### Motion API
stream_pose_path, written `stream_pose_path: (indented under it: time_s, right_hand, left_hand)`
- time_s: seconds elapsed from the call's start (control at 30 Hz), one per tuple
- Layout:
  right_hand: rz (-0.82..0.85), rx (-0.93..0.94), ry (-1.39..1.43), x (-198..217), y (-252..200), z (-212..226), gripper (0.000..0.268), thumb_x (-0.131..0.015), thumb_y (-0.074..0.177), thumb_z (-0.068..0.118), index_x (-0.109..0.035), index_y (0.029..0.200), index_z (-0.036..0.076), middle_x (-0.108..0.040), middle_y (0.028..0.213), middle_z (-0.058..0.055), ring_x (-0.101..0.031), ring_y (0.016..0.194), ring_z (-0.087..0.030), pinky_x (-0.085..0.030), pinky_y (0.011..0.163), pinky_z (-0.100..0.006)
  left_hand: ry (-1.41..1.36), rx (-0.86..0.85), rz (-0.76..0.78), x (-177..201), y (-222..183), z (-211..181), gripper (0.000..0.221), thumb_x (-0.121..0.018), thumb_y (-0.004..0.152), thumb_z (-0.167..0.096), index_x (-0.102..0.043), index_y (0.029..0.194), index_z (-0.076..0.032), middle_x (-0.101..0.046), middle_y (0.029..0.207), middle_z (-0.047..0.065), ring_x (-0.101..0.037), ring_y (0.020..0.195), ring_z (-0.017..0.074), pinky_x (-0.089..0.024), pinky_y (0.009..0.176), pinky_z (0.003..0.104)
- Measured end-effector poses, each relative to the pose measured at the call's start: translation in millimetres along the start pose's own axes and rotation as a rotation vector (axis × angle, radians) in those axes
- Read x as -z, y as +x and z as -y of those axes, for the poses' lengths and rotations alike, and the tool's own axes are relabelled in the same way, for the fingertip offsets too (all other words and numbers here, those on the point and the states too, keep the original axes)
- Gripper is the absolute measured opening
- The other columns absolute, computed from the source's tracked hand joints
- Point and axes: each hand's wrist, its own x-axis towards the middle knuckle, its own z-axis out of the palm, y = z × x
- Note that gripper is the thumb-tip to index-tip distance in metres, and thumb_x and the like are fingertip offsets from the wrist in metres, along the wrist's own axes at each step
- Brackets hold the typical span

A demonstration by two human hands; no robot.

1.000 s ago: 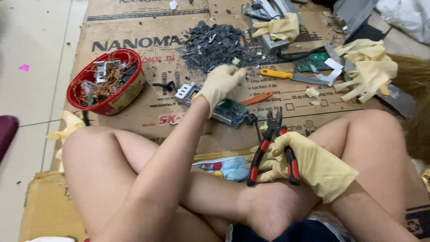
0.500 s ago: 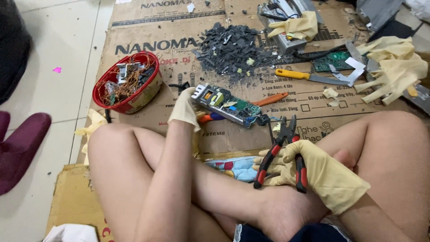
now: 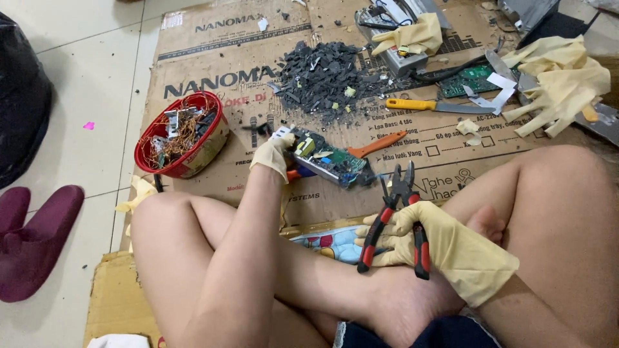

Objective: Removing electronic components from a circuit board using pliers and cleaning the board with a brush.

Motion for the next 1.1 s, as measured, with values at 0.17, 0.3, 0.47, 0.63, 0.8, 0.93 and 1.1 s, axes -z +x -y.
stream_pose_path:
  time_s: [0.17, 0.3, 0.47, 0.63, 0.8, 0.93, 1.1]
  right_hand:
    - [-0.046, 0.301, -0.135, 6, -5, -9, 0.016, -0.043, 0.086, -0.009, -0.058, 0.090, -0.010, -0.061, 0.086, -0.023, -0.054, 0.070, -0.031, -0.048, 0.065, -0.034]
    - [-0.008, 0.338, -0.331, -5, -11, -7, 0.021, -0.045, 0.084, -0.008, -0.064, 0.093, -0.013, -0.064, 0.085, -0.023, -0.053, 0.069, -0.027, -0.042, 0.062, -0.029]
    - [-0.027, 0.220, -0.468, -60, -35, 6, 0.040, -0.044, 0.079, -0.004, -0.072, 0.106, -0.015, -0.070, 0.085, -0.024, -0.051, 0.064, -0.023, -0.037, 0.056, -0.027]
    - [-0.128, -0.071, -0.255, -105, -29, 15, 0.024, -0.046, 0.058, -0.008, -0.053, 0.079, 0.003, -0.043, 0.065, -0.003, -0.056, 0.064, -0.033, -0.046, 0.096, -0.085]
    - [-0.317, 0.005, -0.440, -140, -38, 16, 0.031, -0.044, 0.063, -0.009, -0.050, 0.093, -0.006, -0.064, 0.087, -0.033, -0.068, 0.095, -0.057, -0.046, 0.089, -0.083]
    - [-0.356, 0.041, -0.559, -128, -11, 14, 0.036, -0.049, 0.057, -0.011, -0.055, 0.092, -0.005, -0.044, 0.047, -0.022, -0.062, 0.056, -0.047, -0.049, 0.083, -0.085]
    - [-0.093, 0.281, -0.977, -85, 21, 21, 0.024, -0.051, 0.076, 0.010, -0.060, 0.064, -0.008, -0.069, 0.071, -0.028, -0.052, 0.050, -0.032, -0.041, 0.046, -0.039]
  left_hand:
    - [0.016, -0.139, -0.231, -6, -42, -5, 0.018, -0.072, 0.081, -0.006, -0.070, 0.097, 0.003, -0.071, 0.081, 0.020, -0.068, 0.063, 0.0289, -0.054, 0.046, 0.047]
    - [-0.137, -0.365, -0.444, 28, 30, 2, 0.046, -0.092, 0.055, 0.000, -0.064, 0.088, 0.014, -0.066, 0.071, 0.031, -0.071, 0.062, 0.0442, -0.056, 0.045, 0.062]
    - [-0.291, -0.541, -0.336, 29, 26, -15, 0.059, -0.092, 0.057, -0.005, -0.057, 0.101, 0.012, -0.066, 0.076, 0.034, -0.071, 0.062, 0.0474, -0.058, 0.044, 0.065]
    - [-0.437, -0.627, -0.261, 13, -32, -26, 0.069, -0.094, 0.069, -0.023, -0.054, 0.117, 0.005, -0.066, 0.095, 0.026, -0.074, 0.073, 0.0418, -0.066, 0.054, 0.056]
    - [-0.469, -0.752, -0.371, 20, -65, -26, 0.042, -0.090, 0.075, -0.018, -0.055, 0.093, -0.004, -0.056, 0.077, 0.006, -0.063, 0.069, 0.0173, -0.058, 0.056, 0.027]
    - [-0.496, -0.800, -0.421, 17, -76, -30, 0.045, -0.091, 0.074, -0.022, -0.051, 0.088, -0.007, -0.057, 0.074, 0.002, -0.057, 0.068, 0.0104, -0.050, 0.055, 0.021]
    - [-0.569, -0.921, -0.416, 6, -94, -32, 0.046, -0.094, 0.068, -0.014, -0.054, 0.089, -0.006, -0.056, 0.066, 0.008, -0.060, 0.058, 0.0148, -0.055, 0.052, 0.024]
